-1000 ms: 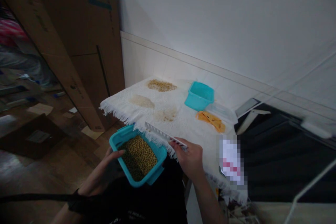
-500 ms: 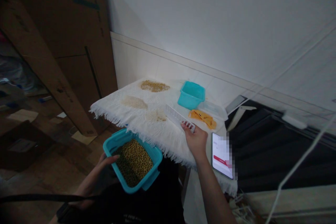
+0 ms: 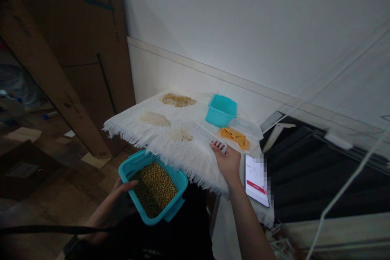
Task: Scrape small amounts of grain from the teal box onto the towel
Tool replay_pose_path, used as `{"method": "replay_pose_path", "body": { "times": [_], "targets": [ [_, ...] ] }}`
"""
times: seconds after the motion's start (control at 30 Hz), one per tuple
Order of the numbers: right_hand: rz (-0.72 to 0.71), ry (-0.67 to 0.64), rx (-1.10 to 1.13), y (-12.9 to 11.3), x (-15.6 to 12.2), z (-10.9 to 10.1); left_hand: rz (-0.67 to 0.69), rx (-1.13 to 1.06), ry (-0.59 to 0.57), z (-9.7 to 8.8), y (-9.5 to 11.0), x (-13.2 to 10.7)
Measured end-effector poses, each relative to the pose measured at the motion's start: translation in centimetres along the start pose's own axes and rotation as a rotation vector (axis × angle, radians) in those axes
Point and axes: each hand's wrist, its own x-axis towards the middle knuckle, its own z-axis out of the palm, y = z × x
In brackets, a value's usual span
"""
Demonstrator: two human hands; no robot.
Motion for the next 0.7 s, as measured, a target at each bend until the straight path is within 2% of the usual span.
{"method": "replay_pose_path", "body": {
  "times": [0.23, 0.37, 0.5, 0.7],
  "targets": [
    [0.017, -0.020, 0.059, -0.5, -1.4, -0.7, -0.008, 0.003, 0.042, 0.0, 0.0, 0.3],
    [0.021, -0.005, 0.029, -0.2, -1.9, -0.9, 0.004, 0.002, 0.002, 0.2, 0.1, 0.0],
    [0.043, -0.014, -0.012, 0.0, -2.0, -1.1, 0.008, 0.017, 0.010, 0.3, 0.2, -0.3],
    [0.029, -0.031, -0.004, -0.8, -2.4, -1.3, 0.002, 0.005, -0.008, 0.6, 0.4, -0.5]
  ]
}}
